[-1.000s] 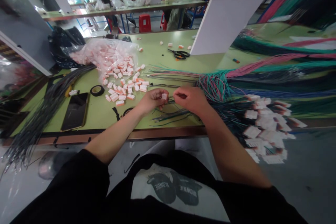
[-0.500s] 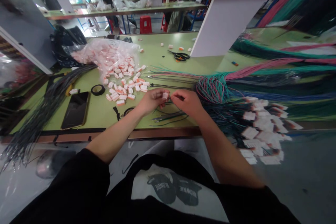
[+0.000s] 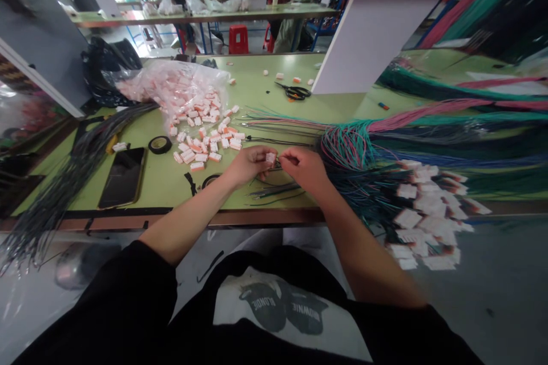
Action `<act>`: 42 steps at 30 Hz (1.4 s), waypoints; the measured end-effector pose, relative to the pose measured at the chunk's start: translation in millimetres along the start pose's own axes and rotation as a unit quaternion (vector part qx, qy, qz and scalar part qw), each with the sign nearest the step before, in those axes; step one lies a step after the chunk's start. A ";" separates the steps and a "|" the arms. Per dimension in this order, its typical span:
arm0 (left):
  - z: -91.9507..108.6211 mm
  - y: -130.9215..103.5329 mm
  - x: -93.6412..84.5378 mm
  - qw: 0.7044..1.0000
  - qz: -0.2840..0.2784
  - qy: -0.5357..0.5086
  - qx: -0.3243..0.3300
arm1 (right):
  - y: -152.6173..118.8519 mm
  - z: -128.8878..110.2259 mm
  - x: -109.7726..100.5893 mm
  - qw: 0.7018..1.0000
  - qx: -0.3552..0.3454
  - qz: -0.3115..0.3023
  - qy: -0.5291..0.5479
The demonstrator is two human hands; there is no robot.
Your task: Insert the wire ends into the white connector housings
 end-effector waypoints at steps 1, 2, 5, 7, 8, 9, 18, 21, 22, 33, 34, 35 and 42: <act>0.3 -0.3 0.1 1.000 0.001 0.001 0.000 | -0.3 0.2 0.5 1.000 0.001 0.001 0.003; 0.5 -0.6 0.1 1.000 0.003 0.002 0.000 | -0.5 0.2 0.9 1.000 0.003 0.002 0.007; 0.6 -1.4 0.4 1.000 0.008 0.012 -0.004 | -0.8 0.5 2.1 1.000 0.018 0.001 0.025; 0.6 -1.9 0.3 1.000 0.017 0.022 -0.009 | -1.2 0.6 2.5 0.999 0.029 0.002 0.036; 0.7 -2.1 0.1 0.999 0.021 0.027 -0.012 | -1.5 0.6 2.6 0.999 0.031 0.004 0.042; 0.9 -2.3 0.0 0.999 0.025 0.031 -0.013 | -1.9 0.4 2.8 0.998 0.031 0.005 0.047; -1.8 -2.8 1.8 0.999 0.007 0.039 -0.023 | -3.3 -0.8 3.7 0.998 0.033 -0.003 0.045; -5.1 -1.9 3.9 0.999 -0.006 0.019 -0.032 | -1.3 -1.0 2.7 0.999 0.017 0.007 0.028; -6.1 -1.3 4.1 0.999 -0.007 0.006 -0.036 | -0.5 -0.8 2.2 1.000 0.012 0.011 0.020; -7.5 1.4 1.6 0.995 0.008 -0.076 -0.057 | 5.8 -1.4 -0.9 0.996 -0.017 -0.061 -0.066; -7.3 1.2 1.9 0.996 0.009 -0.073 -0.053 | 6.3 -2.1 -0.6 0.995 -0.019 -0.061 -0.072; -7.4 1.0 2.1 0.996 0.012 -0.067 -0.050 | 6.7 -2.8 0.2 0.995 -0.021 -0.061 -0.078; -9.1 0.5 2.6 0.999 0.024 0.005 -0.040 | 5.4 -3.2 4.8 0.988 -0.028 -0.103 -0.108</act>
Point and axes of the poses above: each hand's wrist, its own y-axis towards the middle knuckle, its own x-axis out of the palm, z = x × y, the point moved 5 cm from there along y, towards the middle knuckle, and after that the axes turned 6 degrees about -x, right-handed, at the moved point
